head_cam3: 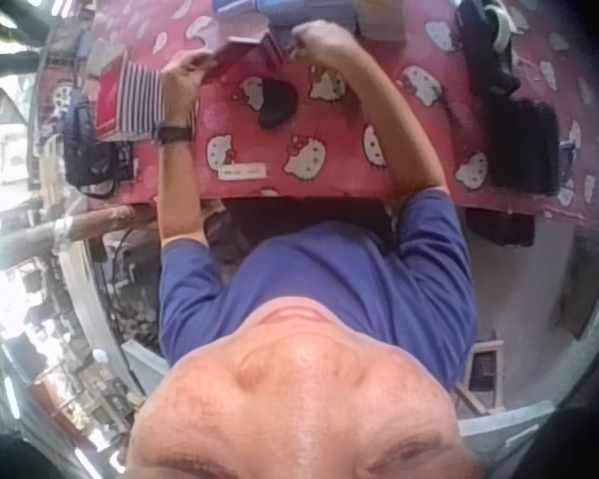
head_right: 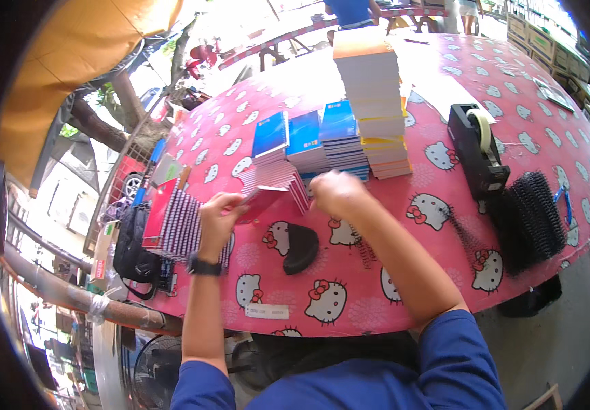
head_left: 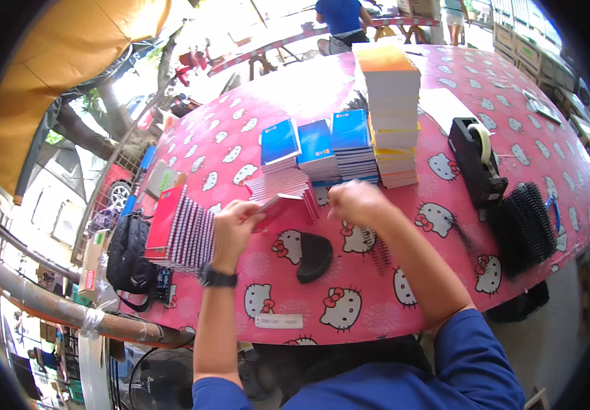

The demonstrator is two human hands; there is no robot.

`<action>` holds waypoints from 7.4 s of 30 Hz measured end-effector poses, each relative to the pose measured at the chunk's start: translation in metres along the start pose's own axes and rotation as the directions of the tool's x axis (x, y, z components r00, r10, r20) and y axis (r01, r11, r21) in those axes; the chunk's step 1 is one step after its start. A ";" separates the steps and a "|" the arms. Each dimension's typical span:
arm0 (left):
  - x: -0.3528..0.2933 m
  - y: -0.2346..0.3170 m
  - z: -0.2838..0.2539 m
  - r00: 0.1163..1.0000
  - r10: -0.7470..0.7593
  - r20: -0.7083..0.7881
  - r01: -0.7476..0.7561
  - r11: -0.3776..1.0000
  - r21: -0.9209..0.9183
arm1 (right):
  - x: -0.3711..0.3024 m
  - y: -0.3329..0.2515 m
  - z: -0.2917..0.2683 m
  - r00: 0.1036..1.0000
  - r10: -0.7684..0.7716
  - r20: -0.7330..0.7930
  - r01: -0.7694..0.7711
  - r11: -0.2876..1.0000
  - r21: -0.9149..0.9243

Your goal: The person places small white labels on the covers of notebooks and then puts the notebooks into clear plastic sleeves.

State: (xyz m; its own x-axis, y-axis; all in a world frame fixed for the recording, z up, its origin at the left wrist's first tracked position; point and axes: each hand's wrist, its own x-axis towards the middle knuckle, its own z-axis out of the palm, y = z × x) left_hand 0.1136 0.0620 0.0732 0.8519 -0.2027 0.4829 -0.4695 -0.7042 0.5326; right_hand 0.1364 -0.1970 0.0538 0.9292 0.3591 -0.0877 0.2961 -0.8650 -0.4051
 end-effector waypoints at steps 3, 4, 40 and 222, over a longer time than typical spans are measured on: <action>-0.030 0.031 -0.034 0.998 0.006 0.055 -0.006 1.000 0.015 | -0.017 0.051 0.008 0.938 0.146 -0.314 -0.133 0.989 0.064; -0.039 0.041 -0.036 0.996 0.012 0.085 -0.012 1.000 0.002 | -0.020 0.069 0.014 0.923 0.198 -0.330 -0.186 0.980 0.068; -0.144 0.052 0.034 0.975 0.202 -0.095 -0.197 0.978 0.063 | -0.108 -0.018 0.049 0.903 -0.421 -0.088 0.388 0.712 0.585; -0.137 0.108 0.017 0.893 -0.095 -0.441 -0.046 0.953 -0.300 | -0.103 -0.081 0.031 0.797 -0.433 -0.421 0.566 0.294 0.770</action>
State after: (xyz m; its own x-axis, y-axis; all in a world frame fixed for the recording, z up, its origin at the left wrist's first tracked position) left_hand -0.0500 0.0020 0.0526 0.7029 0.1858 0.6866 -0.5565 -0.4577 0.6935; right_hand 0.0094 -0.1529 0.0677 0.7056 0.5136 0.4882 0.4428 0.2184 -0.8696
